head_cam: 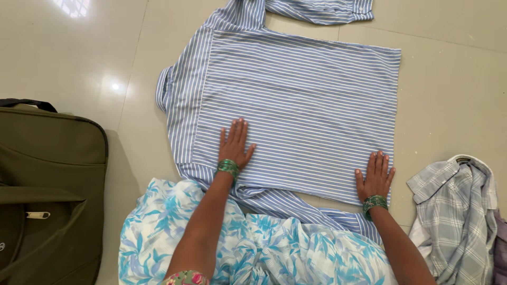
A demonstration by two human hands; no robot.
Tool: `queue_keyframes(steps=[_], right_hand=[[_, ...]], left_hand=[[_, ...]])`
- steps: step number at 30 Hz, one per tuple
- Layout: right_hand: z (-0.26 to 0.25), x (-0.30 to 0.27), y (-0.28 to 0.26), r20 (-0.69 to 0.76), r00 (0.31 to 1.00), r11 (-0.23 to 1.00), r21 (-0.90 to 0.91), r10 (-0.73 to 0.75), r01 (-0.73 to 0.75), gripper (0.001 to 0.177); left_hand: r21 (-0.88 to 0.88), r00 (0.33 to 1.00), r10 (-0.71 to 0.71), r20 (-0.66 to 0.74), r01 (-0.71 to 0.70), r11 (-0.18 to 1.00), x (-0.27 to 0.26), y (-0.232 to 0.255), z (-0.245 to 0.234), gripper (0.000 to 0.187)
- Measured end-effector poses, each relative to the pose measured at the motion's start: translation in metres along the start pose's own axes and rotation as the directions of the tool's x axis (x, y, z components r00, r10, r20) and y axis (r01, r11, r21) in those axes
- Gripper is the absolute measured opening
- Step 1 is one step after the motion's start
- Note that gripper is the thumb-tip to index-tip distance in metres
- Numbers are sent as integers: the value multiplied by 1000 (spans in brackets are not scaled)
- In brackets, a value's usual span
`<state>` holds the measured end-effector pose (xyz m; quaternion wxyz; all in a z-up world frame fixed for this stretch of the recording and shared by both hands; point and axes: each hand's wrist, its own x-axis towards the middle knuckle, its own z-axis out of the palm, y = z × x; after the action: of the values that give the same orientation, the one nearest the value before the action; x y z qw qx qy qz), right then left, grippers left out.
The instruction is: The person buttons a blue and white striped shirt, then folds it neatly on the floor. The shirt is folded in half, then the sleeves are folded in, and finally the shirt is rolled up into a compact bundle.
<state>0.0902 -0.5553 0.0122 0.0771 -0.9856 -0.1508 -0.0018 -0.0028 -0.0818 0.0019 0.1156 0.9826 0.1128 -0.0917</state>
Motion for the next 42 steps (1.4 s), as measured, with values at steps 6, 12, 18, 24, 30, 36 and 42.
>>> queue_keyframes(steps=[6, 12, 18, 24, 30, 36, 42], right_hand=[[2, -1, 3, 13, 1000, 1000, 15, 16, -17, 78], [12, 8, 12, 64, 996, 996, -75, 60, -55, 78], [34, 57, -101, 154, 981, 983, -124, -119, 138, 84], [66, 38, -323, 77, 883, 881, 149, -462, 448, 82], [55, 40, -301, 289, 856, 896, 16, -428, 443, 79], [33, 35, -135, 97, 895, 898, -30, -434, 439, 76], [7, 7, -10, 92, 961, 963, -39, -262, 267, 78]], left_hand=[[32, 992, -44, -116, 48, 998, -14, -32, -10, 75], [-18, 991, -50, -128, 48, 999, -15, -29, -14, 75], [-42, 989, -48, -137, 43, 998, -17, -27, -18, 74], [-27, 989, -39, -143, 36, 999, -17, -28, -18, 72], [-44, 989, -39, -144, 33, 998, -15, -29, -14, 72], [-39, 991, -45, -127, 40, 998, -16, -30, -17, 73], [-34, 992, -47, -120, 43, 999, -16, -29, -18, 73]])
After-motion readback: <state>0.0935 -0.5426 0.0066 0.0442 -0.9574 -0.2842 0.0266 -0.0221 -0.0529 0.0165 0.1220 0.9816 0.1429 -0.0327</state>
